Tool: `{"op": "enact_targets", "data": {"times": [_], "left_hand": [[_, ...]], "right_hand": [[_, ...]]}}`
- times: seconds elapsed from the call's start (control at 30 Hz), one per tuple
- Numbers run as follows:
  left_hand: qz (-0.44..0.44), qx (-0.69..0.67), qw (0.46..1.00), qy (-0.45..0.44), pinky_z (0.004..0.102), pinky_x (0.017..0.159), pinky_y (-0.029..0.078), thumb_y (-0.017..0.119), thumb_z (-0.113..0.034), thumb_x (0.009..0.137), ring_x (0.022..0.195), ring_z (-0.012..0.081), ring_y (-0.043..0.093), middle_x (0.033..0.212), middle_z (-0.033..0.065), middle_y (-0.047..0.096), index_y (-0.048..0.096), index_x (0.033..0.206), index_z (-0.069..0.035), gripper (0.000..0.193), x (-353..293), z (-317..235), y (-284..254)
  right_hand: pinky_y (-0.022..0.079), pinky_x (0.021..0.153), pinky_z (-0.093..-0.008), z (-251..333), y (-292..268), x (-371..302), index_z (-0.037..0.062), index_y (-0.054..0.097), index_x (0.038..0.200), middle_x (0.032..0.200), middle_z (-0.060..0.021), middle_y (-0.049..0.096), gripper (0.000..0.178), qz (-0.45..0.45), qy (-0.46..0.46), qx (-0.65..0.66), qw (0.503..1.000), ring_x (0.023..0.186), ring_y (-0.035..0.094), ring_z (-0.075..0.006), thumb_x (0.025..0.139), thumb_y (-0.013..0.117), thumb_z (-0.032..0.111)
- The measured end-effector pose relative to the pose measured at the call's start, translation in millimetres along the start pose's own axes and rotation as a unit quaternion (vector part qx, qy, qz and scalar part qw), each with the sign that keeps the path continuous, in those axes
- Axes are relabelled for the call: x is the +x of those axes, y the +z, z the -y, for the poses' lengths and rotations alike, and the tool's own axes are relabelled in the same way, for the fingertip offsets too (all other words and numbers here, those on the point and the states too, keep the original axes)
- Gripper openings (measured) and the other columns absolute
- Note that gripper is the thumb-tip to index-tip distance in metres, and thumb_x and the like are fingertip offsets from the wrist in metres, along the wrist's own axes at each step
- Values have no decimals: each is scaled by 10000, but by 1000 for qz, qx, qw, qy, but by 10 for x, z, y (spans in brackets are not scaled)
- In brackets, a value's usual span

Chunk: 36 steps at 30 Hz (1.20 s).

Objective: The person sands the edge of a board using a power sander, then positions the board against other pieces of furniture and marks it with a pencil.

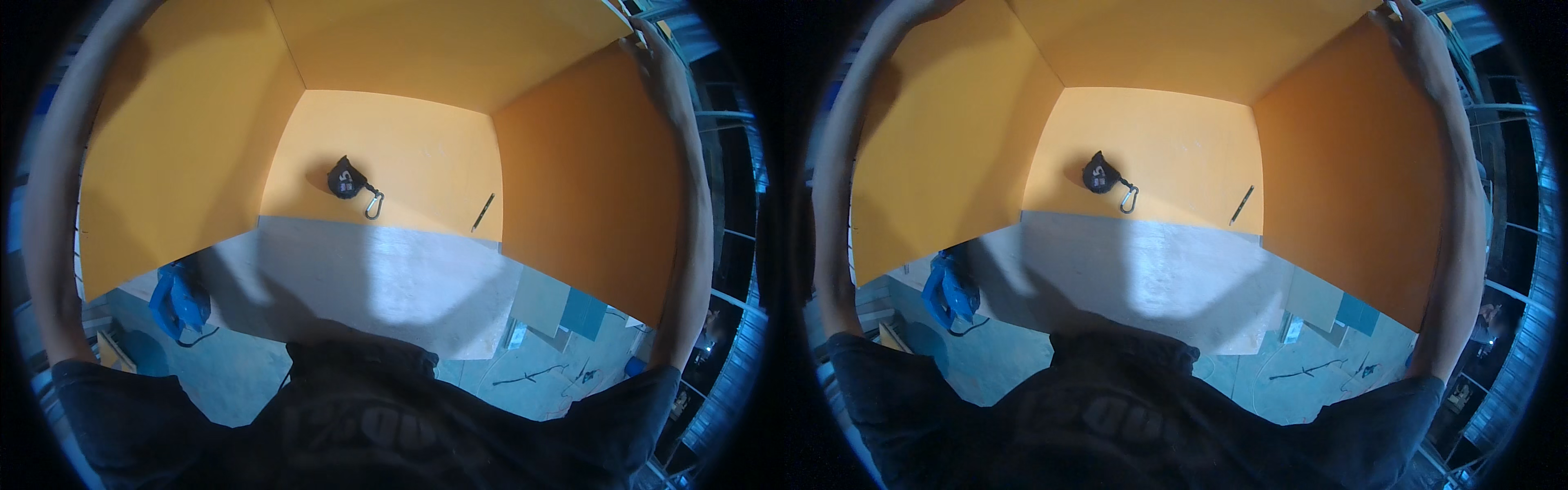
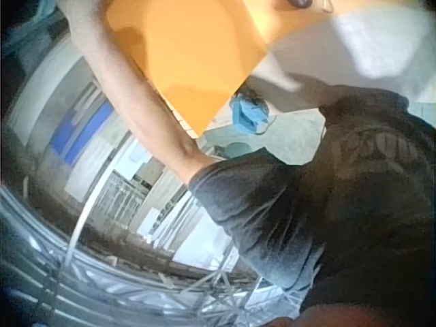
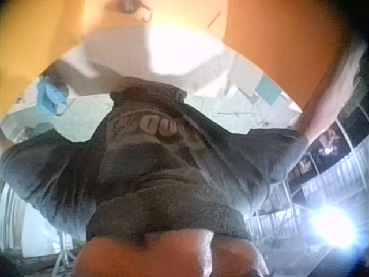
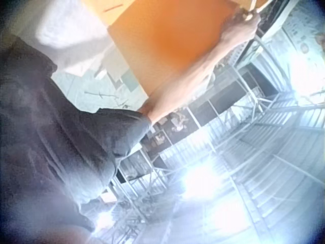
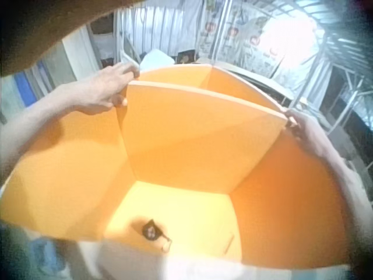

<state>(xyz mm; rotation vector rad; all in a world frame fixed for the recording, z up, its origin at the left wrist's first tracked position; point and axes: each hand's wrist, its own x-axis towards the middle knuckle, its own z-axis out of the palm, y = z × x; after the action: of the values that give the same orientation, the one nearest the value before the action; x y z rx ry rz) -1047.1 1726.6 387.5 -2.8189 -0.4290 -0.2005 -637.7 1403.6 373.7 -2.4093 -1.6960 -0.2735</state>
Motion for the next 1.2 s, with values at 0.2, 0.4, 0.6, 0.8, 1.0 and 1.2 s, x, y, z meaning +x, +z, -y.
{"op": "enact_targets", "data": {"times": [0.2, 0.4, 0.6, 0.8, 1.0, 1.2], "left_hand": [[-17, 63, 995, 70, 479, 1088, 383, 718, -122, 864, 1330, 397, 434, 1385, 235, 443, 452, 1317, 72, 560, 6, 174, 14], [-50, 43, 994, 92, 478, 1049, 395, 730, -139, 841, 1282, 392, 461, 1340, 231, 460, 472, 1246, 73, 525, -1, 231, 71], [-24, 53, 995, 82, 468, 1044, 404, 726, -156, 839, 1256, 401, 475, 1292, 234, 481, 491, 1210, 87, 501, -43, 319, 42], [-38, 32, 995, 88, 473, 1060, 407, 704, -145, 853, 1234, 418, 484, 1278, 254, 486, 489, 1209, 119, 492, 91, 233, 81], [-13, 40, 998, 52, 474, 1053, 421, 722, -177, 858, 1219, 415, 499, 1267, 256, 498, 514, 1188, 142, 504, 101, 174, -29], [-22, 26, 998, 49, 461, 1044, 428, 748, -213, 848, 1212, 399, 509, 1241, 246, 525, 551, 1124, 123, 477, 79, 60, -82]], "right_hand": [[510, 1025, -441, -35, -2, 32, 158, 530, 1477, 1343, -164, 656, 450, 17, 17, 65, 998, 1213, 646, -310, 1051, 614, 280], [544, 1010, -467, 680, -394, -408, 187, 634, 1398, 1325, -160, 638, 441, -112, -93, -77, 986, 1248, 628, -303, 1008, 661, 388], [581, 752, -370, 2149, -483, -1741, 24, 744, 956, 976, -149, 741, 248, 218, 82, 138, 963, 833, 743, -267, 929, 750, 271], [567, 805, -440, 1685, 1808, -3114, 21, 751, 990, 954, -185, 759, 426, 273, 316, 136, 898, 880, 735, -358, 938, 710, 442], [560, 772, -417, 1754, 2619, -3487, -19, 713, 944, 841, -178, 736, 470, 56, 413, 218, 882, 813, 726, -332, 907, 760, 447], [551, 780, -445, 1734, 2823, -3295, -16, 669, 966, 866, -179, 711, 502, 79, 455, 162, 872, 837, 707, -340, 867, 785, 463]]}}
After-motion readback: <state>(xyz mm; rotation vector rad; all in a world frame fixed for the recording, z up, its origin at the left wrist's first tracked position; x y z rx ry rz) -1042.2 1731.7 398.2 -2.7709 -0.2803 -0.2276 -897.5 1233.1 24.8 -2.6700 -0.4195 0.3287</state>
